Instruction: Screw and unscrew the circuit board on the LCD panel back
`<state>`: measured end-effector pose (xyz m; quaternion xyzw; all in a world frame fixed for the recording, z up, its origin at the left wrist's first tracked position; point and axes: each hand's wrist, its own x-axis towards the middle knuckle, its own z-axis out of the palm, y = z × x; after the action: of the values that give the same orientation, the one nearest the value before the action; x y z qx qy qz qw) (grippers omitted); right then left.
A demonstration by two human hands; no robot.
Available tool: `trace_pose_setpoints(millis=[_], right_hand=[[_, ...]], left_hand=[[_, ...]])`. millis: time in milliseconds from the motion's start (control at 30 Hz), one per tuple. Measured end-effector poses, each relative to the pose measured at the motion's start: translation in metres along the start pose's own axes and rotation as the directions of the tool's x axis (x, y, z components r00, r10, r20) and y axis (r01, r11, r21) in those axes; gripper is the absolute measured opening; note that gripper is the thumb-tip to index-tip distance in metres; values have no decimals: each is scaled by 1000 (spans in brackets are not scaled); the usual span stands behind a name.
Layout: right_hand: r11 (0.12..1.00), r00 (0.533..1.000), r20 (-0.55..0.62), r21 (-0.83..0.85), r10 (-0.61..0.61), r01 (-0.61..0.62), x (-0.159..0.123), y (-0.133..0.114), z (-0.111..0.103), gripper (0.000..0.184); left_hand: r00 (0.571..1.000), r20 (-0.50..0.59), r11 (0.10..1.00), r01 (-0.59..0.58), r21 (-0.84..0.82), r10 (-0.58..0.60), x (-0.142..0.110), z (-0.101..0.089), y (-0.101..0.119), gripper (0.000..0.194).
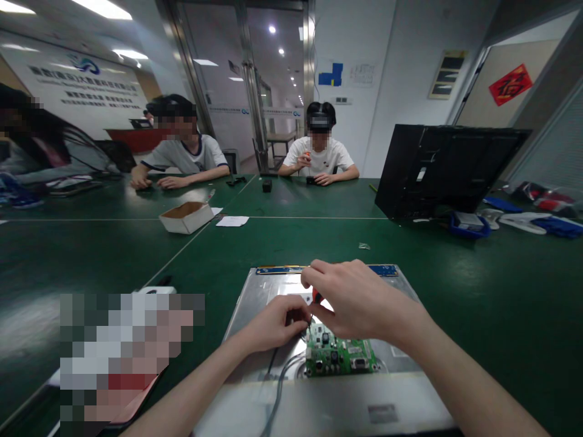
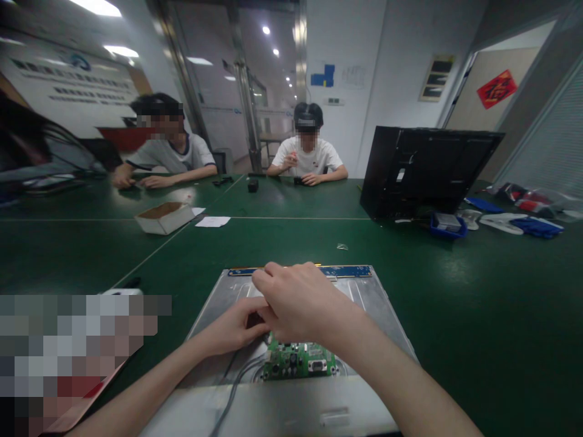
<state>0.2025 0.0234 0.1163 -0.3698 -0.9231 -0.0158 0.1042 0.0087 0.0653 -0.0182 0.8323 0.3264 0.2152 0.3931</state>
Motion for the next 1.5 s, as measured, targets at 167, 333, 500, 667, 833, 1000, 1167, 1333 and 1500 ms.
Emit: trace_pose_setpoints(millis=[167, 333, 500, 667, 833, 1000, 1167, 1333, 1500], right_hand=[[999, 999, 31, 1, -32, 32, -2, 1, -1, 16], [1000, 1000, -4, 6, 17, -17, 2, 2, 0, 7], [999, 999, 10, -19, 51, -50, 4, 2, 1, 18], [1000, 1000, 25, 12, 6, -6, 0, 2, 0, 14], [1000, 1000, -10, 11, 14, -14, 3, 4, 2, 9], [997, 997, -1, -35, 71, -71, 6, 8, 3, 17], [998, 1000, 10, 62, 9, -9, 2, 7, 1, 13], [999, 1000, 5, 45, 2, -2, 1, 5, 2, 18], [999, 999, 4, 28, 37, -37, 6, 7, 5, 14]], left_hand=[[1000, 6, 1000, 3, -9, -3, 0, 1, -3, 8], [1000, -8, 1000, 3, -2, -3, -1, 0, 0, 8], [1000, -12, 1000, 2, -1, -2, 0, -1, 1, 11], [1000, 0, 1000, 13, -9, -13, 0, 2, -4, 6], [1000, -8, 1000, 22, -9, -22, 0, 2, -4, 7], [1000, -9, 1000, 13, -3, -13, 0, 1, 1, 11], [1000, -11, 1000, -1, 8, 1, 0, 1, -1, 7], [1000, -9, 1000, -1, 6, 1, 0, 2, -4, 9], [1000, -24, 1000, -12, 13, 12, -1, 1, -2, 10]])
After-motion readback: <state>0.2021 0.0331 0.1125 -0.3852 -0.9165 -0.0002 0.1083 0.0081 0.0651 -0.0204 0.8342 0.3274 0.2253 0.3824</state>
